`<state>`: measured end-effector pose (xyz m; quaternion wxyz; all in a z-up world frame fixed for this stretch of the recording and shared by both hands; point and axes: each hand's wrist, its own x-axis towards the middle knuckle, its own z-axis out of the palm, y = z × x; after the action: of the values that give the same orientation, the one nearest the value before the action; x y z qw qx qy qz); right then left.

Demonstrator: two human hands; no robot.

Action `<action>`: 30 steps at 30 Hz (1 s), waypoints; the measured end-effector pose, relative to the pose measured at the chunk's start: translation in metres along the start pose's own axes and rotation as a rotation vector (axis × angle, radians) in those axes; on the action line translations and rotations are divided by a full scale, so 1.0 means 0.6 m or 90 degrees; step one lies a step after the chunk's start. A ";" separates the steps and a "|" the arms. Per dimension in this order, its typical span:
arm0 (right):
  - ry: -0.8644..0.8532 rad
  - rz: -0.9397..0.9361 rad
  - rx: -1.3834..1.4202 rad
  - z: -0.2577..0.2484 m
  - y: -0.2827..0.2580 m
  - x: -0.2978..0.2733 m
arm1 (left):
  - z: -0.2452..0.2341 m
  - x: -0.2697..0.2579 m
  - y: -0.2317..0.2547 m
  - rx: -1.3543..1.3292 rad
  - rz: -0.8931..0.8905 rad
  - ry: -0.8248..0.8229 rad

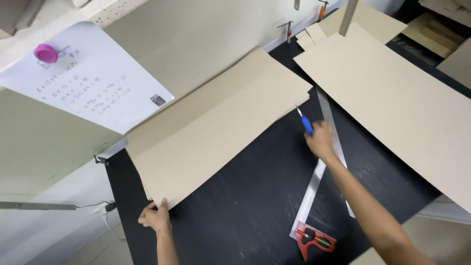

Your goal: Cutting cardboard sheets using a utility knife and a metal ruler

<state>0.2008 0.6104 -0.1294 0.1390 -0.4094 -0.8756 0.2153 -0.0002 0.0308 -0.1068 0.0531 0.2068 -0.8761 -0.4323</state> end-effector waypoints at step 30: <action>-0.171 0.120 0.234 -0.213 0.144 -0.358 | 0.182 -0.690 0.072 0.213 0.289 -0.605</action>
<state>0.4455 0.5263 -0.0753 0.0731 -0.4247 -0.7905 0.4352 0.3326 0.3034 -0.1056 -0.2898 -0.1998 -0.8830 -0.3104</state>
